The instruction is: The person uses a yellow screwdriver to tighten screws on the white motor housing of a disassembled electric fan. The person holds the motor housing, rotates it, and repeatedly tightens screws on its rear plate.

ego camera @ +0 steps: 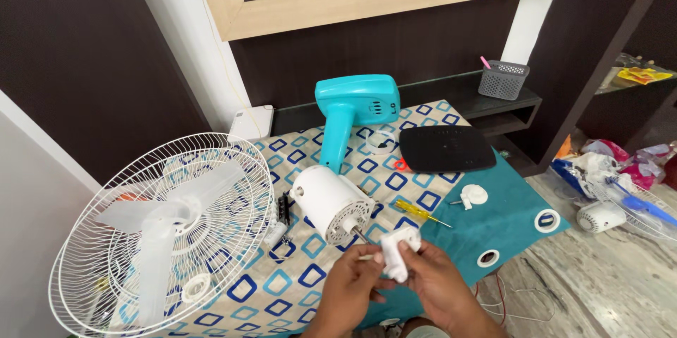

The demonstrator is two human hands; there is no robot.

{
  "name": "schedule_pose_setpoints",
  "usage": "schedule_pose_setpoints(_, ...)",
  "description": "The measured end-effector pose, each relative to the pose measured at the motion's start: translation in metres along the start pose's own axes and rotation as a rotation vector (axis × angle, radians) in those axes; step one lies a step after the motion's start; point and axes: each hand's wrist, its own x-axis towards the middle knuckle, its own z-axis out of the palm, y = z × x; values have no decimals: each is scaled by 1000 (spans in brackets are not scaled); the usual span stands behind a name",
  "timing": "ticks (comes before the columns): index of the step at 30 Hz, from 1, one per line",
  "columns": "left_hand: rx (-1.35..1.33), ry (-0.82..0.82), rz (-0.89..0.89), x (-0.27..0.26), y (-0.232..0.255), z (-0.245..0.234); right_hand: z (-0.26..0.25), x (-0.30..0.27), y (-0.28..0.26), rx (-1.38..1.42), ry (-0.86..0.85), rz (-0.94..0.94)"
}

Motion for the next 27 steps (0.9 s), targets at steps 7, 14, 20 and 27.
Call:
schedule_pose_setpoints(7, 738, 358, 627, 9, 34, -28, -7, 19, -4, 162, 200, 73)
schedule_pose_setpoints(14, 1234, 285, 710, 59, 91, -29, -12, 33, 4, 219, 190, 84)
schedule_pose_setpoints(20, 1404, 230, 336, 68, 83, -20, -21, 49, 9, 283, 207, 42)
schedule_pose_setpoints(27, 1208, 287, 363, 53, 63, -43, -24, 70, 12, 274, 115, -33)
